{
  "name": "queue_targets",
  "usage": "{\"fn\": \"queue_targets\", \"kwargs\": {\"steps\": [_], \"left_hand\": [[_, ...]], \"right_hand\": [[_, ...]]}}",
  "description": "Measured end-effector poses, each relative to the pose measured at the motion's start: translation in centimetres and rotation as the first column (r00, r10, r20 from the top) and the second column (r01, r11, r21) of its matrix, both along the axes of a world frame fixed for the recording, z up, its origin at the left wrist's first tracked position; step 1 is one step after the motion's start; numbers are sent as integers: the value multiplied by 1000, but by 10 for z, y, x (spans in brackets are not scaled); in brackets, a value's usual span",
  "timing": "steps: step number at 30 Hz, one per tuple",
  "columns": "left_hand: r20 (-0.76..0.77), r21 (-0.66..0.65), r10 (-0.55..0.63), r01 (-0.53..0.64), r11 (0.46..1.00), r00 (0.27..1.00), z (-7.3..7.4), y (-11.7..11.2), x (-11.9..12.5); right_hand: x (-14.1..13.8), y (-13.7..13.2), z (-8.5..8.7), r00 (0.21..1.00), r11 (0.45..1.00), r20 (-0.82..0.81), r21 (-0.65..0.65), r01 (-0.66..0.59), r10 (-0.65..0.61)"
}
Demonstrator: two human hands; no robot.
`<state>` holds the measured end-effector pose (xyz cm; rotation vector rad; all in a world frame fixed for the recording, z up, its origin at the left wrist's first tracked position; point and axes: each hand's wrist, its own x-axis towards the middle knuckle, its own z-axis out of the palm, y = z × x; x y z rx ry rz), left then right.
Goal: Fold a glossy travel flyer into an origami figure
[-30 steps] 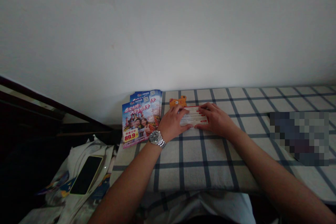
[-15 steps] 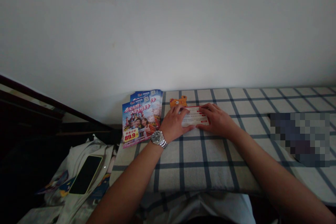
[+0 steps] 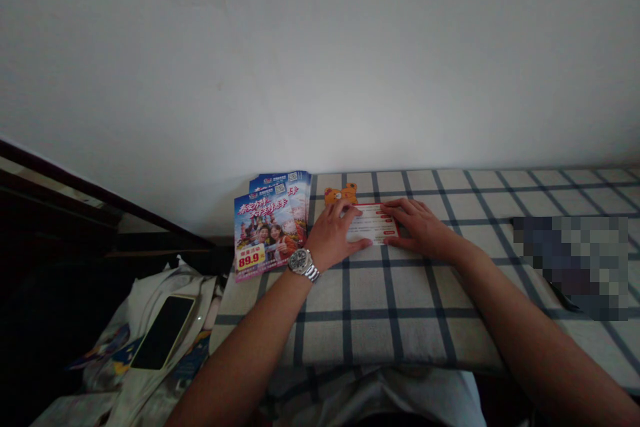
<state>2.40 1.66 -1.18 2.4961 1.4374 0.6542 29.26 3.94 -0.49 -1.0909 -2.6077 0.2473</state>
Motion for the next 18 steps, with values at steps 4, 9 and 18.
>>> {"fn": "queue_targets", "kwargs": {"steps": [4, 9, 18], "left_hand": [[-4, 0, -3, 3, 1000, 1000, -1, 1, 0], [18, 0, -10, 10, 1000, 1000, -1, 1, -1], [15, -4, -1, 1, 1000, 1000, -2, 1, -1]], "right_hand": [[4, 4, -3, 999, 1000, -36, -15, -6, 5], [16, 14, -12, 995, 995, -49, -56, -85, 83], [29, 23, -18, 984, 984, -114, -104, -147, 135]]}}
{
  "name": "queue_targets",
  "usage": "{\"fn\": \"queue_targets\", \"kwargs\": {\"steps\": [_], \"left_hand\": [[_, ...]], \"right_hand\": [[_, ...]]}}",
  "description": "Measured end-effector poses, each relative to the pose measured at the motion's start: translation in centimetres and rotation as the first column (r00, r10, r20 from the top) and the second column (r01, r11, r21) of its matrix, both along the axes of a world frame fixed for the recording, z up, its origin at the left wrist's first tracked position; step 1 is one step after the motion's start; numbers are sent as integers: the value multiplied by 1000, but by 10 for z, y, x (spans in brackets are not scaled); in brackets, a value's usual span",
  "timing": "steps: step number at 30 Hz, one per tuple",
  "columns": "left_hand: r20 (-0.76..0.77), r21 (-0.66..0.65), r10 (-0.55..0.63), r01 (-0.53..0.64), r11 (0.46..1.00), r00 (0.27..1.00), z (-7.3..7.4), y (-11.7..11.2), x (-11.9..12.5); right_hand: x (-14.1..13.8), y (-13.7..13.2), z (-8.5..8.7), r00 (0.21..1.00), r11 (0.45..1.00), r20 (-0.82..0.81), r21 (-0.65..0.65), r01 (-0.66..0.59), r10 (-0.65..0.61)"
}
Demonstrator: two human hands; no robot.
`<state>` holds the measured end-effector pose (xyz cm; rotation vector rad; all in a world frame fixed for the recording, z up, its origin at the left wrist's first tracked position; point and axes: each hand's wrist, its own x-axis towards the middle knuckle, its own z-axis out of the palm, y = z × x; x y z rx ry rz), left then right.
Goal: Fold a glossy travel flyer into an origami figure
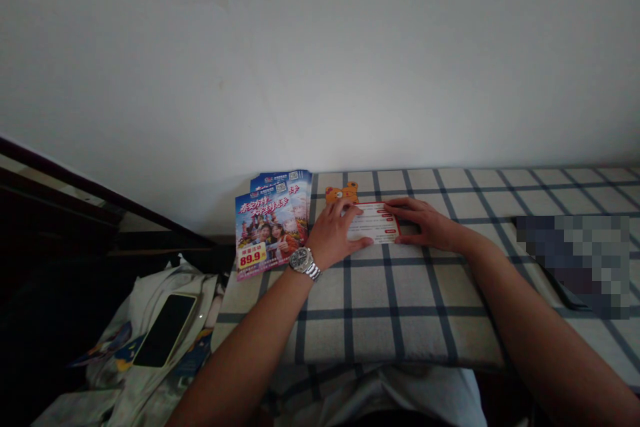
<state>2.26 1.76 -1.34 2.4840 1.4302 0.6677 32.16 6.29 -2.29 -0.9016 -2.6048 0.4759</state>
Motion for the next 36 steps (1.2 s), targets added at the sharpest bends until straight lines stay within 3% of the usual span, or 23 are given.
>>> {"fn": "queue_targets", "kwargs": {"steps": [10, 16, 22, 36], "left_hand": [[-27, 12, -4, 4, 1000, 1000, 2, 0, 1], [-34, 19, 3, -2, 1000, 999, 2, -1, 1], [-64, 58, -16, 19, 998, 998, 4, 1, 1], [-16, 61, 31, -30, 998, 999, -1, 4, 8]], "right_hand": [[-5, -9, 11, 999, 999, 47, 45, 22, -24], [-24, -18, 17, 992, 986, 12, 108, 124, -126], [-40, -21, 14, 990, 974, -7, 180, 139, -140], [-42, -13, 4, 992, 985, -85, 134, 109, -98]]}}
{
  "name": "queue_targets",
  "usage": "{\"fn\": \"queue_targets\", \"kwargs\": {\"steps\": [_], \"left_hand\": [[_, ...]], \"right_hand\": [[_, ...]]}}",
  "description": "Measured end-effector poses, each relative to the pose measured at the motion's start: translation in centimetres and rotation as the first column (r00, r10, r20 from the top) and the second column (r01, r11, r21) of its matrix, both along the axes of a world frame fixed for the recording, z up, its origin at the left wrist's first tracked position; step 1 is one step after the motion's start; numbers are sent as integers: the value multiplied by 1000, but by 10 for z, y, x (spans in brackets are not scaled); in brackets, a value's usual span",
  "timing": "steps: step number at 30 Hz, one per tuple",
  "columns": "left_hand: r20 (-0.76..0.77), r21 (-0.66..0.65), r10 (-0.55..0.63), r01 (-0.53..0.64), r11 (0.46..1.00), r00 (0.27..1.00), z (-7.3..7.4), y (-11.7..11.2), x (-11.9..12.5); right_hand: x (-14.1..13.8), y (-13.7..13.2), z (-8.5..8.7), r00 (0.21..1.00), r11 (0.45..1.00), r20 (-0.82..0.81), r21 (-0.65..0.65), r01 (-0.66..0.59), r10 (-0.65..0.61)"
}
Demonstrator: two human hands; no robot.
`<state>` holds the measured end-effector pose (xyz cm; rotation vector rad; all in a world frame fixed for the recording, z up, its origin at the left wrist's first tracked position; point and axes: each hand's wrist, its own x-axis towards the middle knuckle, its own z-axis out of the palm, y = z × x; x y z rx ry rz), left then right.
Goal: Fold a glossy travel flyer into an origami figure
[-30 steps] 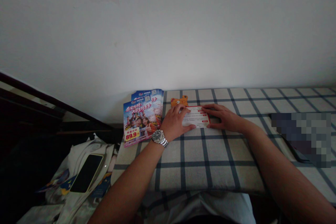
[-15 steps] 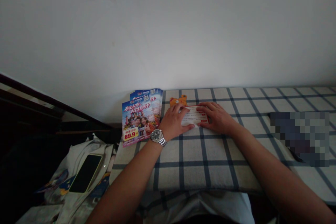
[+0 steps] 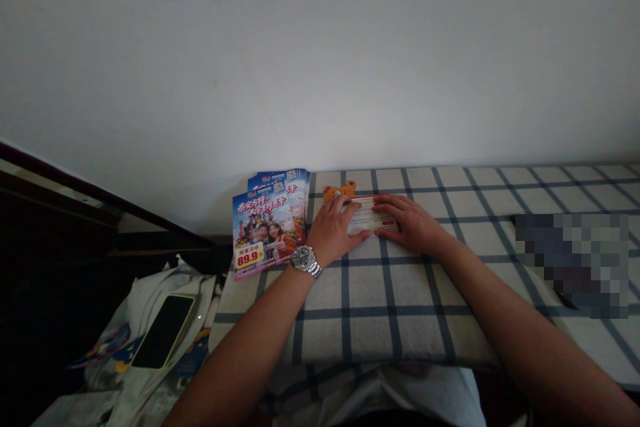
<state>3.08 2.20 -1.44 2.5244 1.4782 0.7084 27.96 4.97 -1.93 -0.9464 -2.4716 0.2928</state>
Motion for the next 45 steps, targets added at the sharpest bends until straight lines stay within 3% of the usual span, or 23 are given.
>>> {"fn": "queue_targets", "kwargs": {"steps": [10, 45], "left_hand": [[-26, -91, -151, 148, 985, 988, 5, 3, -21], [-69, -127, -279, 269, 955, 958, 4, 8, -31]], "right_hand": [[0, 2, 0, 1000, 1000, 0, -27, 12, -12], [18, 13, -5, 999, 999, -30, -30, -27, 26]]}}
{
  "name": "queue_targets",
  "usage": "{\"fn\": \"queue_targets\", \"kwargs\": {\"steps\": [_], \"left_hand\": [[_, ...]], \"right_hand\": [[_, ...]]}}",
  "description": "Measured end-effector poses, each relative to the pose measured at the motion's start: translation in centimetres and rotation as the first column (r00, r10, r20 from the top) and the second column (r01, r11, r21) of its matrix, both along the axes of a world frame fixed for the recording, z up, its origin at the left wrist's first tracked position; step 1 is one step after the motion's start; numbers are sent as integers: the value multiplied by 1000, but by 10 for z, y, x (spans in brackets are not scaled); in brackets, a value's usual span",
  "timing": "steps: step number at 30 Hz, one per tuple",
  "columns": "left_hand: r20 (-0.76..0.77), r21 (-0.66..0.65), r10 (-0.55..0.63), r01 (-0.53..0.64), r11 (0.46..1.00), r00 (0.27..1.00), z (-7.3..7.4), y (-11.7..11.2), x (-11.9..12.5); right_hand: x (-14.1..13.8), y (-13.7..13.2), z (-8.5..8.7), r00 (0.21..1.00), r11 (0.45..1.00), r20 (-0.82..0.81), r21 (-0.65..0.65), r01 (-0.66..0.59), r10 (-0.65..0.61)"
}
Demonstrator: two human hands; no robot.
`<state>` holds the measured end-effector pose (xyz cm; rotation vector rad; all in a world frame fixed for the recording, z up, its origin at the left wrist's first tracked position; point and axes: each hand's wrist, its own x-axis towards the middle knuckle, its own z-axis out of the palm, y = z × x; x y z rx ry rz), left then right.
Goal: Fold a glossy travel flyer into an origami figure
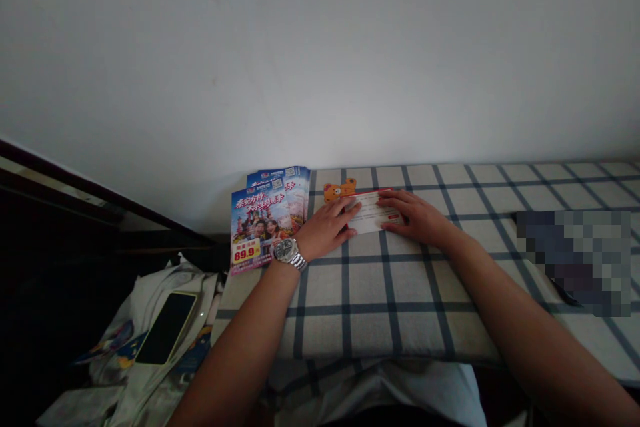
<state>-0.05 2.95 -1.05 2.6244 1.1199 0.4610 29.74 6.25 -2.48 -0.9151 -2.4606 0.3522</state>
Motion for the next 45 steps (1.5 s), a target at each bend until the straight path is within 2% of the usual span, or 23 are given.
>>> {"fn": "queue_targets", "kwargs": {"steps": [10, 20, 26, 32, 37, 45], "left_hand": [[-14, 22, 74, -74, 997, 997, 2, -1, 5], [-15, 73, 124, -122, 990, 992, 4, -6, 8], [-1, 113, 81, -80, 990, 997, 8, -6, 11], [35, 99, -6, 3, 995, 999, 3, -3, 12], [30, 64, 6, -8, 998, 1000, 2, -5, 13], [8, 80, 91, -91, 993, 996, 8, -9, 16]], "right_hand": [[-2, -3, 3, 1000, 1000, 22, 22, 10, -11], [-2, 0, 3, 997, 993, 51, 110, 47, -52], [-1, -3, 4, 998, 995, 59, 95, 33, -39], [-5, -4, 3, 999, 999, 19, 31, -32, 32], [-6, -3, 1, 999, 999, -8, 26, -43, 43], [-7, -8, 8, 995, 994, -39, 58, 96, -93]]}}
